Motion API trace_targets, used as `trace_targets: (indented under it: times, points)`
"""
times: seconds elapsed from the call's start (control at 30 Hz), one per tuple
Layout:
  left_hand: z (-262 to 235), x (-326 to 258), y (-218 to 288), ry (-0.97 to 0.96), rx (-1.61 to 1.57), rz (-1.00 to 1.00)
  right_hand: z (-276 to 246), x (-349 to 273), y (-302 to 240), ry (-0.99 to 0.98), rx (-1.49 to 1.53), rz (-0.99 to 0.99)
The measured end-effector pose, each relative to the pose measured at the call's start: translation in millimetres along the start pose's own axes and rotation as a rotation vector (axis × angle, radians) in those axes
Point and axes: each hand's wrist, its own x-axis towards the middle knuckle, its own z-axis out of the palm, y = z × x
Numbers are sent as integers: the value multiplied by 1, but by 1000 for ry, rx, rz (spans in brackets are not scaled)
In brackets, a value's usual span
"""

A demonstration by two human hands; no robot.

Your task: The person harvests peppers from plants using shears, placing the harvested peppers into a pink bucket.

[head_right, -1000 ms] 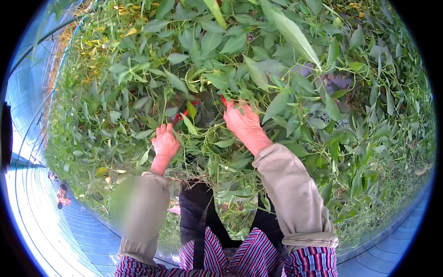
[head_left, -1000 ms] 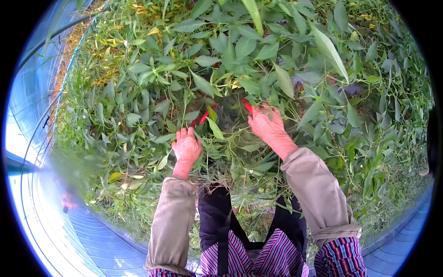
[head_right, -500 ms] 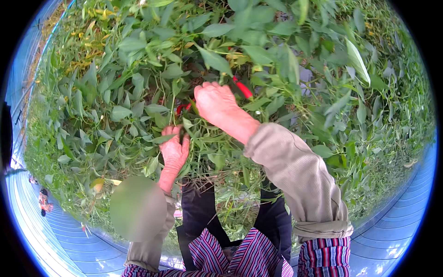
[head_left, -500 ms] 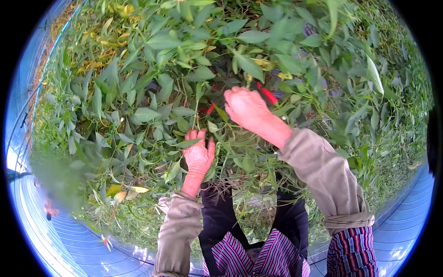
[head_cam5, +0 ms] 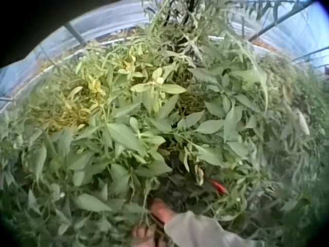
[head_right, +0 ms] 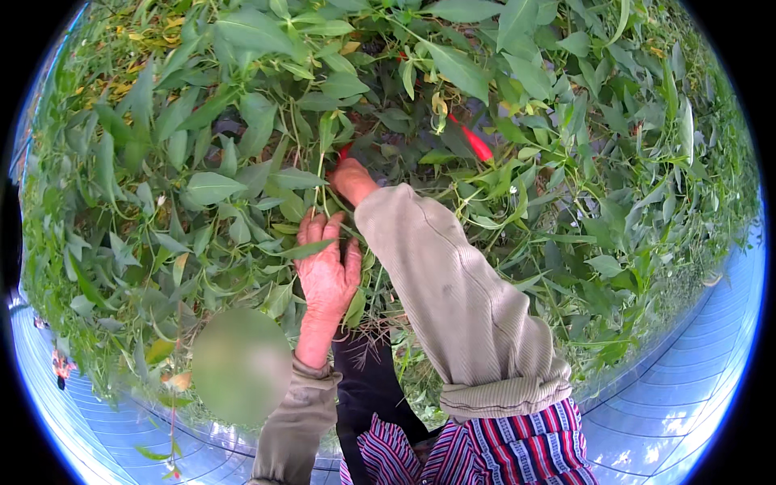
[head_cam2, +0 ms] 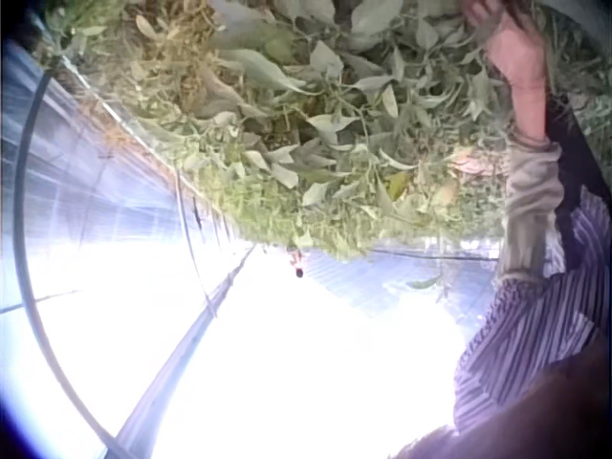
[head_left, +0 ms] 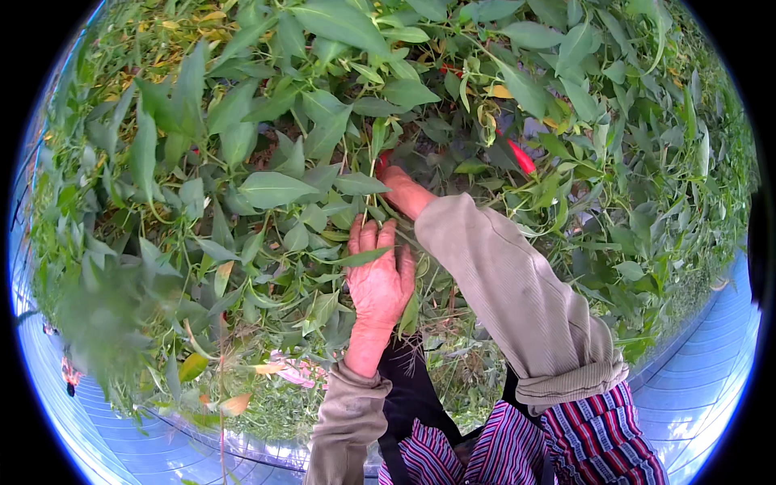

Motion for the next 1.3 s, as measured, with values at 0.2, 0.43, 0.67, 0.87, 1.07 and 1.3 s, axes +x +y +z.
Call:
trace_targets:
  times: [0.2,0.43,0.67,0.87,1.07,1.3]
  points:
    - [-7,-9,-17,-31,-10,-17,25,-16,-7,-53,132,23]
    - [0,-6,-8,-117,19,-63,36,-6,13,-25,245,63]
    - [-2,-5,-8,-127,19,-62,43,-4,17,-48,372,102]
    - [-6,-2,-4,-115,-14,-58,23,10,17,-71,628,157]
    - [-9,-7,-22,-86,-51,-64,-2,-58,-12,69,928,280]
    - [-10,-14,-26,124,-304,-139,-35,-157,-5,102,1235,-143]
